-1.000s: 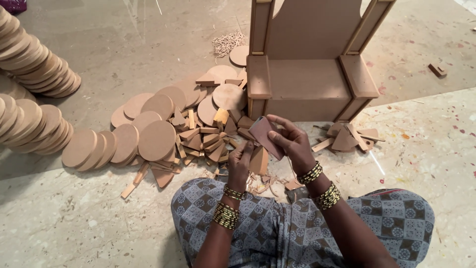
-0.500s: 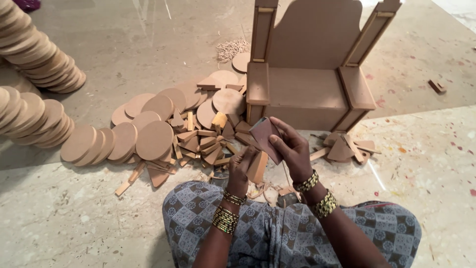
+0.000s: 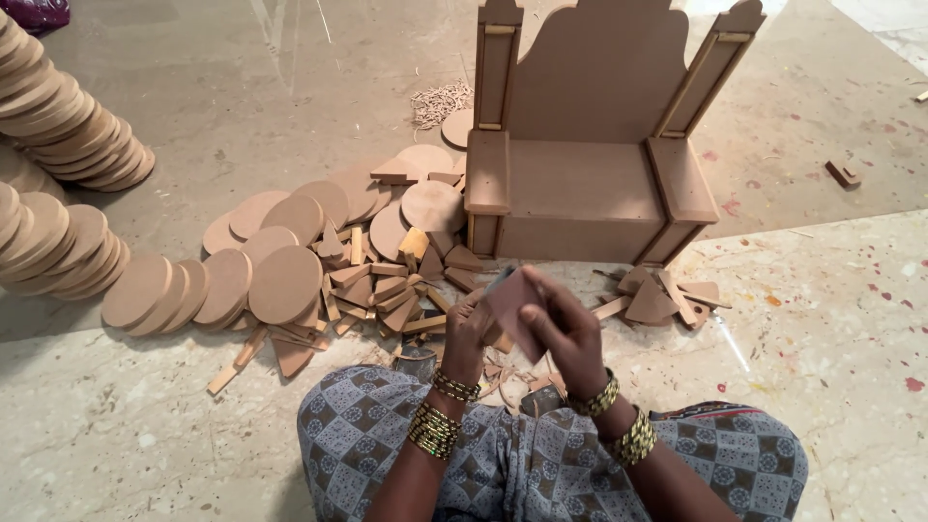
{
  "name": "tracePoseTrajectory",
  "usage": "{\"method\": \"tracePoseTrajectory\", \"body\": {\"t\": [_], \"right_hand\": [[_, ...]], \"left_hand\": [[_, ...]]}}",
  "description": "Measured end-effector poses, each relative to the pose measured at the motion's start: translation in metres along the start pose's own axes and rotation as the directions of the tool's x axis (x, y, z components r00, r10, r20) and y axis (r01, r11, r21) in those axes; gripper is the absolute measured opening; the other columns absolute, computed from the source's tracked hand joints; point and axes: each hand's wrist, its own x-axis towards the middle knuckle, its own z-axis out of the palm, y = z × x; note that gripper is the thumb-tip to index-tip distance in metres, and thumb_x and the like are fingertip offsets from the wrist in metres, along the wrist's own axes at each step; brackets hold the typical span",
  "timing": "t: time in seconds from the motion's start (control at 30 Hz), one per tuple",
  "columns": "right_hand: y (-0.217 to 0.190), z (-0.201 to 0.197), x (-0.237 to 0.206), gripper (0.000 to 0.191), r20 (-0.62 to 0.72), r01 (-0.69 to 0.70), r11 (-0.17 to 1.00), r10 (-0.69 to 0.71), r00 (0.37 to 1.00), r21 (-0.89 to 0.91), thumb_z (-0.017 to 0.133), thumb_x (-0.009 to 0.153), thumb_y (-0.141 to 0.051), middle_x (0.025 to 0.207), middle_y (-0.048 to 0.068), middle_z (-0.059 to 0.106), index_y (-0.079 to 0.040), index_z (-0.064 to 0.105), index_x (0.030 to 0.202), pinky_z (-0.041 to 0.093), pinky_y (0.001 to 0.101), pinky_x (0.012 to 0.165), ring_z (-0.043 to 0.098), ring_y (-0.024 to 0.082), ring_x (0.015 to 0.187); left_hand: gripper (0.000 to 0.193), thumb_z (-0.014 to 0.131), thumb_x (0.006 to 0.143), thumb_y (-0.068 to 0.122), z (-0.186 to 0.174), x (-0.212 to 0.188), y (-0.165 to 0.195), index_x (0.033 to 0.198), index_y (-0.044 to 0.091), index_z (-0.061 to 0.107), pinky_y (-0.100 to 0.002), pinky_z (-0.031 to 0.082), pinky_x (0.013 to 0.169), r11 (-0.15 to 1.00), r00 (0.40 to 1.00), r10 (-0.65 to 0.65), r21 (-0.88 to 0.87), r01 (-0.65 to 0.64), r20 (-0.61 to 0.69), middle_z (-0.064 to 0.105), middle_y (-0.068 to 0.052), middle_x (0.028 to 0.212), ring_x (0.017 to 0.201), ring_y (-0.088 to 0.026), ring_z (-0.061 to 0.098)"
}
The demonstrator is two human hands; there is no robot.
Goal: The person sits on the floor and sands small wooden cut pieces one at a time using a sanding block, rubbing the block over each piece and setting it back on the floor among a pile of similar wooden parts.
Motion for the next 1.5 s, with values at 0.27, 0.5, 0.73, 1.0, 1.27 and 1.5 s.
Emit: {"method": "tracePoseTrajectory", "body": {"t": [0.27, 0.5, 0.73, 1.0, 1.27, 1.5], "right_hand": [[0.009, -0.005, 0.026, 0.051, -0.09, -0.076, 0.995, 0.07, 0.994, -0.069, 0.07, 0.098, -0.022, 0.114, 0.016, 0.073, -0.011, 0.06, 0.147, 0.061, 0.0279, 0.073, 0.071, 0.019, 0.089], [-0.005, 0.004, -0.004, 0.047, 0.065, 0.231, 0.948, -0.222, 0.973, -0.217, 0.073, 0.101, -0.021, 0.126, 0.012, 0.073, -0.011, 0.062, 0.145, 0.06, 0.0285, 0.085, 0.072, 0.019, 0.103], [0.007, -0.012, 0.014, 0.031, -0.08, -0.341, 0.94, 0.338, 0.938, -0.021, 0.066, 0.096, -0.022, 0.107, 0.004, 0.079, -0.013, 0.073, 0.125, 0.053, 0.021, 0.053, 0.066, 0.005, 0.068], [0.021, -0.008, 0.016, 0.025, -0.162, -0.208, 0.964, 0.181, 0.97, -0.167, 0.068, 0.099, -0.02, 0.097, 0.003, 0.065, -0.009, 0.077, 0.119, 0.055, 0.0207, 0.062, 0.062, 0.008, 0.079], [0.029, 0.005, 0.011, 0.027, 0.064, -0.233, 0.968, 0.24, 0.969, -0.096, 0.078, 0.089, -0.024, 0.098, 0.005, 0.058, -0.006, 0.078, 0.109, 0.062, 0.0249, 0.069, 0.063, 0.013, 0.087], [0.026, -0.014, 0.018, 0.032, 0.235, 0.163, 0.976, -0.126, 0.964, -0.143, 0.079, 0.088, -0.027, 0.127, 0.008, 0.065, -0.008, 0.076, 0.113, 0.057, 0.0336, 0.098, 0.063, 0.019, 0.118]], "left_hand": [[0.038, 0.058, 0.111, 0.032, -0.006, 0.006, -0.008, 0.11, -0.004, 0.072, -0.024, 0.056, 0.066, 1.0, 0.999, 0.013, 0.017, -0.013, 0.031, 0.069, -0.013, 0.098, 0.081, -0.013, 0.067], [0.047, 0.062, 0.099, 0.045, -0.019, 0.012, -0.008, 0.102, -0.001, 0.072, -0.023, 0.056, 0.065, 0.997, 0.981, 0.008, 0.077, 0.007, -0.194, 0.071, -0.004, 0.088, 0.078, -0.01, 0.068], [0.04, 0.062, 0.103, 0.04, -0.018, 0.009, 0.003, 0.093, 0.004, 0.075, -0.022, 0.049, 0.06, 0.888, 0.962, 0.205, 0.448, -0.106, -0.178, 0.069, 0.0, 0.077, 0.069, -0.004, 0.06], [0.033, 0.083, 0.085, 0.027, -0.008, 0.003, 0.038, 0.106, 0.006, 0.069, -0.023, 0.06, 0.066, 0.814, 0.932, 0.34, 0.536, -0.224, -0.126, 0.07, 0.001, 0.083, 0.076, -0.006, 0.067], [0.061, 0.079, 0.091, 0.046, 0.002, -0.002, 0.029, 0.125, 0.001, 0.059, -0.028, 0.059, 0.079, 0.863, 0.913, 0.401, 0.365, -0.35, -0.074, 0.064, -0.005, 0.095, 0.09, -0.012, 0.063], [0.093, 0.028, 0.081, 0.08, -0.003, -0.007, 0.041, 0.12, 0.002, 0.061, -0.03, 0.061, 0.075, 0.821, 0.891, -0.44, -0.354, 0.449, 0.111, 0.073, -0.01, 0.098, 0.086, -0.019, 0.07]]}}
